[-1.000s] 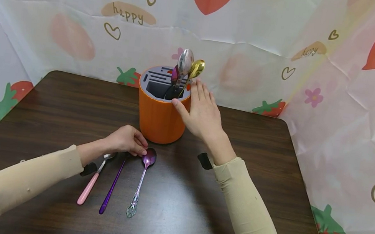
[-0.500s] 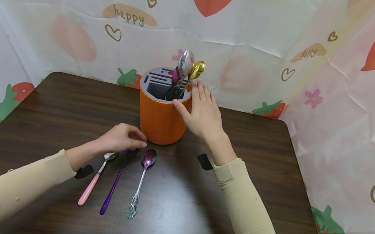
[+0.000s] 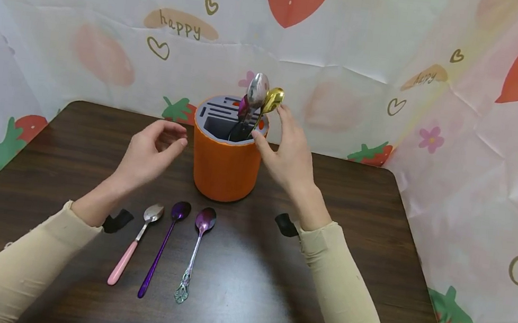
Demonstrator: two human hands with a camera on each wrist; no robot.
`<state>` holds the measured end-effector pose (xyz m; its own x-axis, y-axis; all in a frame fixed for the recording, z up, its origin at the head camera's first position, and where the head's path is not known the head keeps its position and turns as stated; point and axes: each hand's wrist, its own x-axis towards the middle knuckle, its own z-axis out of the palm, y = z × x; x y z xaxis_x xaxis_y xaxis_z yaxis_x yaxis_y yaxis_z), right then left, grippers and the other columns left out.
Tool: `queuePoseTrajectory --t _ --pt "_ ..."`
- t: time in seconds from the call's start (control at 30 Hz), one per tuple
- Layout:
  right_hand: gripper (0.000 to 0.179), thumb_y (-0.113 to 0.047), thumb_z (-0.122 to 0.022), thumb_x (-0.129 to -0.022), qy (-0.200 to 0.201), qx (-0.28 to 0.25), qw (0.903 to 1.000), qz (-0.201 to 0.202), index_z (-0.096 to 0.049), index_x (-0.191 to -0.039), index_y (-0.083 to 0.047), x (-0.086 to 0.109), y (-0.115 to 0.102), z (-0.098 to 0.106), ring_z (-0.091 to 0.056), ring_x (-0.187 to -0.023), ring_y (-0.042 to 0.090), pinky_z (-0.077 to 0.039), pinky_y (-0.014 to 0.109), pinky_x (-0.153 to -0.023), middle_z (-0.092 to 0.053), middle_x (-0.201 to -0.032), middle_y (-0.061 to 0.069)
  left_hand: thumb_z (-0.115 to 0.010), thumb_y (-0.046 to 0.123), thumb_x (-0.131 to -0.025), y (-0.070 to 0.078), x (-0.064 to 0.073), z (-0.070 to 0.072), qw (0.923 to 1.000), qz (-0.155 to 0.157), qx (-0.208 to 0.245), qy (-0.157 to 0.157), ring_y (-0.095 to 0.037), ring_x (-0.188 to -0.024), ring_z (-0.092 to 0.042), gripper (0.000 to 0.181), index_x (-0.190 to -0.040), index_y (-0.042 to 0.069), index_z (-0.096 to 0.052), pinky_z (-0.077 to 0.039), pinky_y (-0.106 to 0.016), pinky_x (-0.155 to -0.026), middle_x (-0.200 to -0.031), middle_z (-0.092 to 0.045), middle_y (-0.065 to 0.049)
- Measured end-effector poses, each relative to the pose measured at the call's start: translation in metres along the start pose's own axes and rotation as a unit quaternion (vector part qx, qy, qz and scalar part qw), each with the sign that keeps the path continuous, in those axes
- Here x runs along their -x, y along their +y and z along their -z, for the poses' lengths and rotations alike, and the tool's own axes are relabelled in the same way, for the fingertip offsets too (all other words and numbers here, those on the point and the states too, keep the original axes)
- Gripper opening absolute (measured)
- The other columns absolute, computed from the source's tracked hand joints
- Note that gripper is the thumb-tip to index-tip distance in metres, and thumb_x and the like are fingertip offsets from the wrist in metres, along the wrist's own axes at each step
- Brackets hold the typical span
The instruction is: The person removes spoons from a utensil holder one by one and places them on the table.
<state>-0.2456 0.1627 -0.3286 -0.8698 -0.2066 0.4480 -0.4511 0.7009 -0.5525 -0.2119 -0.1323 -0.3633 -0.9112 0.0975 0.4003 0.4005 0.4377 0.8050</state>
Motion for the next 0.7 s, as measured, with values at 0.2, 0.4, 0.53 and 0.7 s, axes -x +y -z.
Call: queuePoseTrajectory --t 0.2,0.4,0.53,0.7 --pt "0.052 -0.021 -0.065 -0.104 0.114 -0.086 0.9878 0.061 -0.051 -0.148 0.001 -0.004 0.004 0.008 -0.059 -0.127 0.034 -0.047 0.046 -0.11 -0.059 -0.142 0.019 -0.063 0.014 -0.102 0.006 -0.024 0.003 0.9754 -0.176 -0.097 0.09 -0.028 -0.101 -0.061 0.026 -0.122 -0.003 -0.063 -0.052 -0.039 -0.083 -0.117 -0.062 -0.017" --pt "0.042 -0.012 -0.062 -0.104 0.131 -0.169 0.9762 0.038 -0.054 -0.141 0.004 -0.019 0.008 0.025 -0.066 -0.116 0.029 -0.053 0.036 -0.103 -0.065 -0.132 0.018 -0.058 0.028 -0.104 0.005 -0.049 0.001 0.9488 -0.228 -0.209 0.063 -0.036 -0.125 -0.058 0.043 -0.131 -0.005 -0.062 -0.047 -0.05 -0.108 -0.134 -0.062 -0.02" --pt "0.037 -0.015 -0.061 -0.105 0.091 -0.203 0.9746 -0.023 -0.06 -0.138 0.001 -0.033 0.011 0.035 -0.067 -0.108 0.019 -0.053 0.028 -0.097 -0.068 -0.127 0.016 -0.053 0.043 -0.106 0.003 -0.059 -0.001 0.9413 -0.202 -0.27 -0.016 -0.037 -0.144 -0.045 0.061 -0.145 -0.003 -0.054 -0.031 -0.049 -0.123 -0.152 -0.051 -0.02" --pt "0.035 -0.017 -0.067 -0.102 0.046 -0.261 0.9601 -0.09 -0.066 -0.133 0.001 -0.048 0.012 0.042 -0.069 -0.097 0.014 -0.057 0.028 -0.093 -0.069 -0.122 0.013 -0.041 0.062 -0.106 0.005 -0.066 -0.005 0.9309 -0.16 -0.308 -0.114 -0.035 -0.157 -0.022 0.083 -0.162 0.002 -0.031 -0.01 -0.048 -0.13 -0.168 -0.03 -0.017"
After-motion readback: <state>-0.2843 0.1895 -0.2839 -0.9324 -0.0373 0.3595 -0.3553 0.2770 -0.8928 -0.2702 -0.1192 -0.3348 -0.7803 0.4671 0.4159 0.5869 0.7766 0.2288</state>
